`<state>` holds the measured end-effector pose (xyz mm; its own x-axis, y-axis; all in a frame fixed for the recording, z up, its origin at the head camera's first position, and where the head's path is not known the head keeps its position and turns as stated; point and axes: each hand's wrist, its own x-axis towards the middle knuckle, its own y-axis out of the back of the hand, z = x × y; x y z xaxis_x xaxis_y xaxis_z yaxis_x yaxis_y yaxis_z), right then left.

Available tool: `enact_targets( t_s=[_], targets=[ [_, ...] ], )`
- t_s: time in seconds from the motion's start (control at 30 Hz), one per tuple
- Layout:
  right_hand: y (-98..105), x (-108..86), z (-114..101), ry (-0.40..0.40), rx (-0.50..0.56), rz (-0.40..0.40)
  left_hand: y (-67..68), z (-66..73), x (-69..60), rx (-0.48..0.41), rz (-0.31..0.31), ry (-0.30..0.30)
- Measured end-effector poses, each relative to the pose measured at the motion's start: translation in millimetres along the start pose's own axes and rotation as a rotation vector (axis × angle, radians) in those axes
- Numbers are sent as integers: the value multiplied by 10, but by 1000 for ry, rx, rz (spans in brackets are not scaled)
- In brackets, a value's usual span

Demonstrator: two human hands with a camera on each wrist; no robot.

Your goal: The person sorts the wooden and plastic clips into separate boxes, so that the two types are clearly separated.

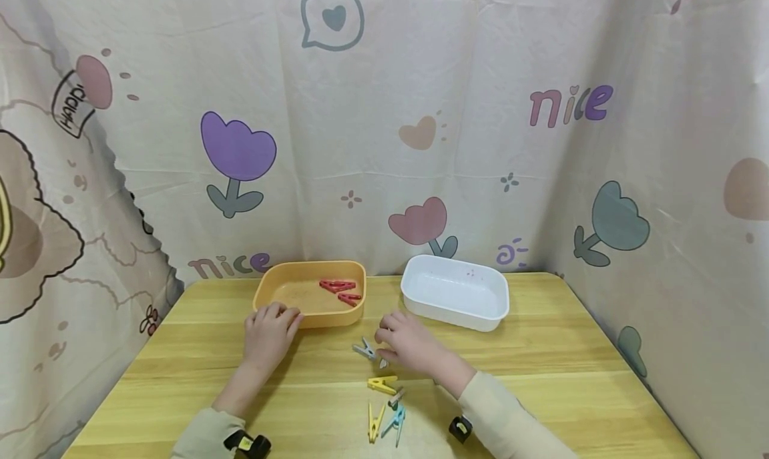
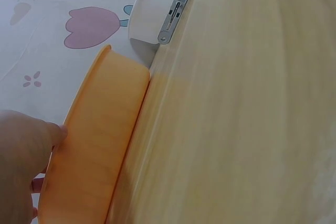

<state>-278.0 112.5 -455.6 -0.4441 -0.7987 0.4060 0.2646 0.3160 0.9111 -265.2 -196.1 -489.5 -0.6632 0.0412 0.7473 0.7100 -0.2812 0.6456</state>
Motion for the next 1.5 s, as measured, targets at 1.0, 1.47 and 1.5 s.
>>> enact_targets(
  t_s=[1.0, 1.47, 1.5],
  targets=[
    [-127, -360, -142, -9, 27, -138, -56, -33, -22, 5, 34, -20],
    [-90, -289, -153, -14, 41, -180, -16, -7, -4, 17, 17, -8],
    [-82, -280, -157, -8, 38, -179, -16, -8, -6, 17, 16, -9]
  ],
)
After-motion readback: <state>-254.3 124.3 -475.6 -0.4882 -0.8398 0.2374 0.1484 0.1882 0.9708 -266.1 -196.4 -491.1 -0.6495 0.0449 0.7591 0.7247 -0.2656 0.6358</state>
